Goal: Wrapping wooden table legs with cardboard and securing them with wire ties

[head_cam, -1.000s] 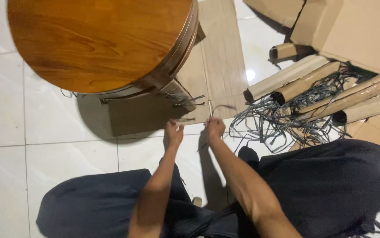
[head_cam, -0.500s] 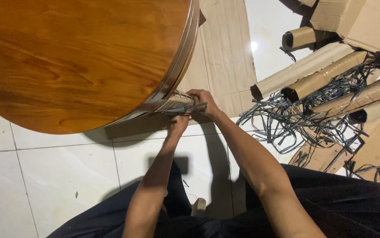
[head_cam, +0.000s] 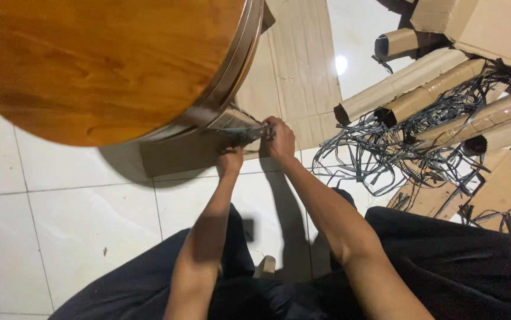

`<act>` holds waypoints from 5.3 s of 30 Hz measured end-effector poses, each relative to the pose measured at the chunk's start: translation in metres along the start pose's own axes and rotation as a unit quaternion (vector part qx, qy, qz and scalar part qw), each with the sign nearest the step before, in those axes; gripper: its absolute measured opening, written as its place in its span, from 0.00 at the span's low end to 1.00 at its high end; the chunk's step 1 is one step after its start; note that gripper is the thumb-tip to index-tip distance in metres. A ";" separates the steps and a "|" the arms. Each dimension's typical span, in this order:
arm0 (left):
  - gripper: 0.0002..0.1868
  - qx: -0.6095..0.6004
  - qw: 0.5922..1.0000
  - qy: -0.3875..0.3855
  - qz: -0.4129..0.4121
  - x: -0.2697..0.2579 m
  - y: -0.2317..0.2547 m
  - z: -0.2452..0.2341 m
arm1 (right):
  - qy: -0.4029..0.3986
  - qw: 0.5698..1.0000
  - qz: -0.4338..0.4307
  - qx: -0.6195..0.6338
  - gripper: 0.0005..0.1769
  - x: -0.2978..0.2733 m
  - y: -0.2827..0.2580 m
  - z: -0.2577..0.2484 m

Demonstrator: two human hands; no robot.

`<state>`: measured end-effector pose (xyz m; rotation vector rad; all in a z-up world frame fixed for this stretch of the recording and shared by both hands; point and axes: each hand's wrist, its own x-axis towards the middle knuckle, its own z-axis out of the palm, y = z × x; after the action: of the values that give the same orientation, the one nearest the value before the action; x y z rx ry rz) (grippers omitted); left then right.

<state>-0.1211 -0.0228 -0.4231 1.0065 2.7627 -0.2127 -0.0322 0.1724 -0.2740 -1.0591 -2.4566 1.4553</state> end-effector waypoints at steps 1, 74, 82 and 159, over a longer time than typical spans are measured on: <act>0.18 -0.197 0.974 0.002 -0.107 -0.002 0.011 -0.027 | 0.011 0.999 0.042 -0.016 0.12 -0.008 0.003 0.006; 0.15 -0.770 0.598 -0.061 -0.213 -0.022 0.036 -0.094 | 0.219 0.956 0.002 0.197 0.13 -0.066 -0.036 0.030; 0.10 -0.731 0.633 -0.046 -0.249 -0.028 0.039 -0.132 | 0.209 0.958 0.022 0.193 0.12 -0.068 -0.049 0.030; 0.19 -0.474 0.859 0.113 -0.155 0.003 0.039 -0.061 | 0.109 0.766 0.209 0.598 0.10 0.001 0.032 0.047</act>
<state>-0.1062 0.0206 -0.3671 0.3187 2.6151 1.1752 -0.0359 0.1484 -0.3254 -1.2582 -0.6991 2.2525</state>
